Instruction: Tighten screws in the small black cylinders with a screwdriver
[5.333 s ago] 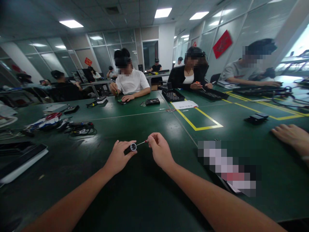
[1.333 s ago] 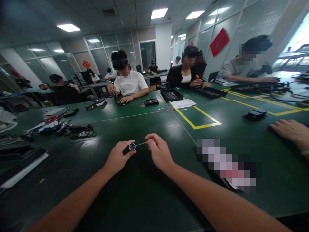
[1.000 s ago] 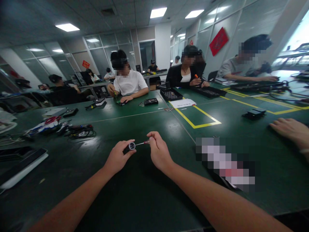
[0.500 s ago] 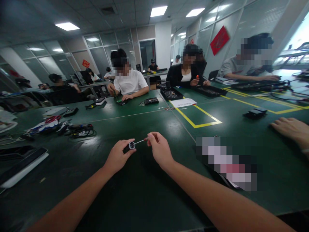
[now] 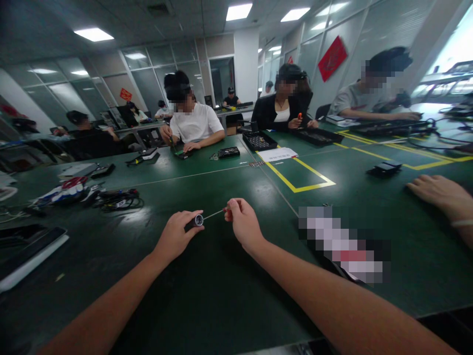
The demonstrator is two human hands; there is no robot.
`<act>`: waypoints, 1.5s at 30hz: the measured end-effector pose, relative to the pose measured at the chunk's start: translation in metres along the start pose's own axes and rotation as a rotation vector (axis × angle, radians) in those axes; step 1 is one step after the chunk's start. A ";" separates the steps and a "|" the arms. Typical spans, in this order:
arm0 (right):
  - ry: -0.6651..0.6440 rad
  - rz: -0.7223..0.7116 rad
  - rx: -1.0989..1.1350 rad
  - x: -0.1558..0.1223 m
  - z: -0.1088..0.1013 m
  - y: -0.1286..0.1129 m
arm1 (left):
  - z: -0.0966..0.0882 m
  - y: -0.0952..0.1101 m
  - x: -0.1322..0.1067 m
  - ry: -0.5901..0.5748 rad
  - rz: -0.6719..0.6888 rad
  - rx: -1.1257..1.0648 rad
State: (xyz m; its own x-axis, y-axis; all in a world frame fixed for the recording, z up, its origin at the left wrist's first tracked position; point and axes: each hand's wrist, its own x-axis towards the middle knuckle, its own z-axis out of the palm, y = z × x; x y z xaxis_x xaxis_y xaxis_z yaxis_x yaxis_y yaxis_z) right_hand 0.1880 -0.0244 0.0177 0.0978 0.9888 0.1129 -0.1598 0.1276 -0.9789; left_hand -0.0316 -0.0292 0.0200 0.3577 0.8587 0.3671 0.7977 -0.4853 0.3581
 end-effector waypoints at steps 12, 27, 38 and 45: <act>-0.123 -0.221 -0.298 -0.017 0.003 -0.017 | 0.001 0.001 -0.001 0.026 0.001 -0.003; -0.148 -0.218 -0.246 -0.016 0.002 -0.018 | 0.000 0.003 -0.001 0.023 -0.070 -0.065; -0.078 -0.225 -0.365 -0.019 0.003 -0.019 | 0.002 0.007 -0.002 0.020 -0.015 -0.029; -0.058 -0.294 -0.480 -0.020 0.002 -0.024 | 0.002 0.011 -0.004 -0.007 -0.029 -0.033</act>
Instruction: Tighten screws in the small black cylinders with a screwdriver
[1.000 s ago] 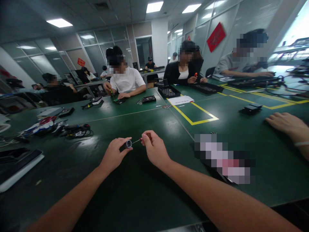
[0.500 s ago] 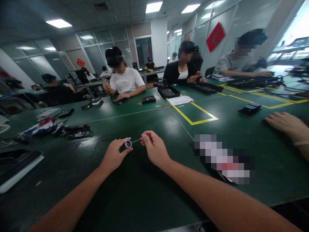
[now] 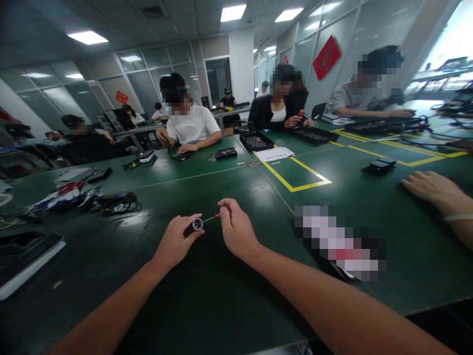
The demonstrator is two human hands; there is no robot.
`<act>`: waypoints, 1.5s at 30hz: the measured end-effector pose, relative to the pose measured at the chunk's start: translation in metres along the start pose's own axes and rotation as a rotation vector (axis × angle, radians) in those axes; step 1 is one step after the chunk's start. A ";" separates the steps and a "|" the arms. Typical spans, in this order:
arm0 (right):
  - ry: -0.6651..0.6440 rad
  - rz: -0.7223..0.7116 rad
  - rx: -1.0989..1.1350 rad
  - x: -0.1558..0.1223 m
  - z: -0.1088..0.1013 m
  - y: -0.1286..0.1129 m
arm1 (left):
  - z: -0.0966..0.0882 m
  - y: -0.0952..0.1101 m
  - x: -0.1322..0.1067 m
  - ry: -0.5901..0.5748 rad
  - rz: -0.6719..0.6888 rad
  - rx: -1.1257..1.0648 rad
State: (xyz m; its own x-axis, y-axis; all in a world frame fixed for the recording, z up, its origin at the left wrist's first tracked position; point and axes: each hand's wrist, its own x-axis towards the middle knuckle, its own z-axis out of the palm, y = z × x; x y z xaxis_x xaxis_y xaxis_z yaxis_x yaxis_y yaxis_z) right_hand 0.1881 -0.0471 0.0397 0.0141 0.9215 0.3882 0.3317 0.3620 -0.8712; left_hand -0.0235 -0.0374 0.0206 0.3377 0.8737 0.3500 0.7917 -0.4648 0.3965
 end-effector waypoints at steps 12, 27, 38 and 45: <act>-0.006 0.160 0.206 0.005 0.011 0.011 | 0.003 -0.008 0.000 0.020 -0.015 -0.016; 0.055 0.256 0.398 0.013 0.011 0.022 | 0.000 -0.017 0.003 -0.026 0.000 0.002; -0.032 0.118 0.300 0.007 0.007 0.015 | -0.001 -0.008 0.002 -0.038 -0.009 -0.042; 0.002 0.106 0.182 0.006 0.007 0.013 | 0.000 -0.008 0.002 -0.035 -0.062 -0.113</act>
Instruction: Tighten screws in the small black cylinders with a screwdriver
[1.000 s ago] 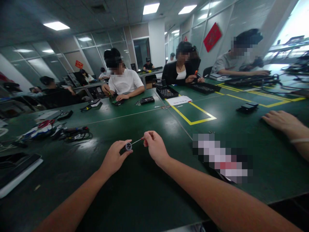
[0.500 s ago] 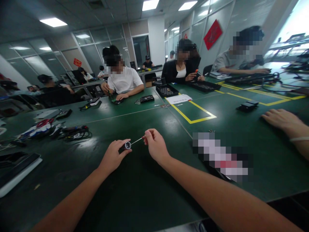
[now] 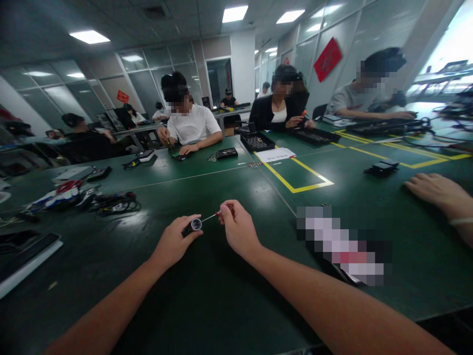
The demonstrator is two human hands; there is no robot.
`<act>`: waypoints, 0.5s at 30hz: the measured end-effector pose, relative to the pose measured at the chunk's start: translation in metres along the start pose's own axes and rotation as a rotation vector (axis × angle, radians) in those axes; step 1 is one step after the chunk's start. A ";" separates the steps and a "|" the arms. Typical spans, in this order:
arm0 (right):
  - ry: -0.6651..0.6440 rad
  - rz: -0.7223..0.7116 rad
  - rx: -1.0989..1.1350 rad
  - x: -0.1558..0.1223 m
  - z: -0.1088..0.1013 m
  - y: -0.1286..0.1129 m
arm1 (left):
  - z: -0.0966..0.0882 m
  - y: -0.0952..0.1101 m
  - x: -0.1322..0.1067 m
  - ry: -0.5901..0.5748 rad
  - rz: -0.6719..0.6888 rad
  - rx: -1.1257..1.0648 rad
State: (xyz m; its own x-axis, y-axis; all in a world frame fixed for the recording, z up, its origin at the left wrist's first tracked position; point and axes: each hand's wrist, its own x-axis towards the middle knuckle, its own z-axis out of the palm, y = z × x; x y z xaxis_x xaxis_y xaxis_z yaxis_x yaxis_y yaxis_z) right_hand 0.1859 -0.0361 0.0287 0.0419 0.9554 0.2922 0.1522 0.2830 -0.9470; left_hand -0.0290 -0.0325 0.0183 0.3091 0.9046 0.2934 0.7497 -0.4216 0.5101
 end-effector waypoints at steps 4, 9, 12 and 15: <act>-0.037 -0.034 -0.019 -0.003 0.000 -0.003 | 0.001 -0.001 0.001 0.003 -0.017 -0.013; -0.047 -0.068 -0.020 -0.006 0.001 -0.001 | 0.002 -0.002 0.000 0.010 -0.035 -0.035; -0.018 -0.068 -0.065 -0.006 0.001 -0.003 | 0.003 -0.002 0.000 0.019 -0.046 -0.052; -0.061 -0.075 -0.125 -0.006 -0.002 -0.006 | 0.005 -0.002 -0.001 0.027 -0.083 -0.082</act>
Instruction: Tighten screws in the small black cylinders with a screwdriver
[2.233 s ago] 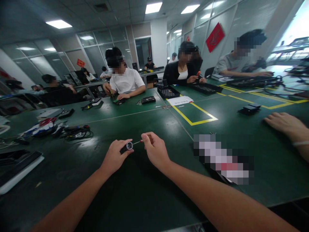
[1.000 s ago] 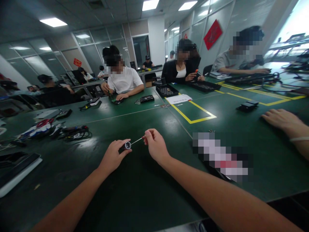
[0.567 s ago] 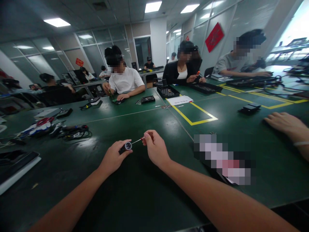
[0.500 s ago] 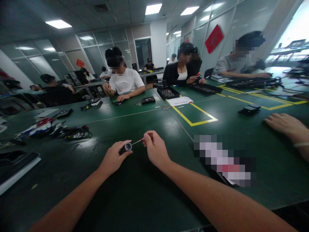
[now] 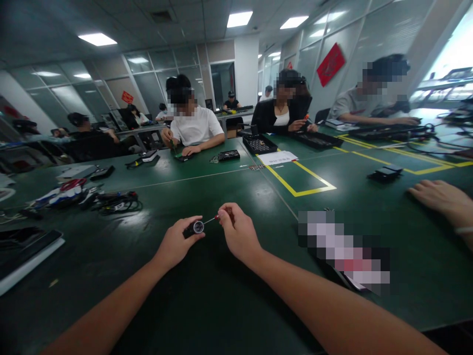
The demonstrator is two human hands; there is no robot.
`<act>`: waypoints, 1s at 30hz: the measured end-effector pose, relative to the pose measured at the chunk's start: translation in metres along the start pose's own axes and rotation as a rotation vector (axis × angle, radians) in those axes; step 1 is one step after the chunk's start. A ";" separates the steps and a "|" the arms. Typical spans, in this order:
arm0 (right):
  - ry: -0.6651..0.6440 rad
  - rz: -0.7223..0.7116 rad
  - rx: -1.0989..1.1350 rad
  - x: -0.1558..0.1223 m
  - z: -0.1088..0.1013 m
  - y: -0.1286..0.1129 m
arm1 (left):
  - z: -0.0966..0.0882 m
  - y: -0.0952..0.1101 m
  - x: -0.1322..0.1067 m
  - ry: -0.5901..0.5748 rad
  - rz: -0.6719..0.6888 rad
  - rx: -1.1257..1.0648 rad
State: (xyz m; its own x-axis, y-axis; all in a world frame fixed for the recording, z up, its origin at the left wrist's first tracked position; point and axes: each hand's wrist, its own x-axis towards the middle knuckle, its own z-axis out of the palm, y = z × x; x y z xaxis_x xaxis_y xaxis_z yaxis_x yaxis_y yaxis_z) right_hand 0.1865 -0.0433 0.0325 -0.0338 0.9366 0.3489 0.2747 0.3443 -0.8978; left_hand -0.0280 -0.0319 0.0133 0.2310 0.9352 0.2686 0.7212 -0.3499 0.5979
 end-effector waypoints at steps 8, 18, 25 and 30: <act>-0.153 -0.076 -0.020 -0.005 -0.004 -0.004 | 0.002 -0.003 0.000 -0.038 0.003 -0.047; -0.042 -0.034 -0.077 -0.004 -0.003 -0.004 | 0.004 -0.004 0.001 -0.033 0.010 -0.063; -0.066 -0.060 -0.079 -0.004 -0.002 -0.003 | 0.003 -0.004 0.000 -0.041 0.024 -0.074; -0.050 -0.075 -0.139 -0.006 -0.002 -0.006 | 0.004 -0.006 0.000 -0.026 0.034 -0.096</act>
State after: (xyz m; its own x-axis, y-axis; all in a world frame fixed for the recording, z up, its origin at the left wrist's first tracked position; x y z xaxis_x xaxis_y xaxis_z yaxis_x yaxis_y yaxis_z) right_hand 0.1872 -0.0508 0.0362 -0.1055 0.9120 0.3964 0.4003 0.4038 -0.8226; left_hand -0.0299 -0.0291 0.0068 0.2725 0.9232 0.2711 0.6472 -0.3844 0.6583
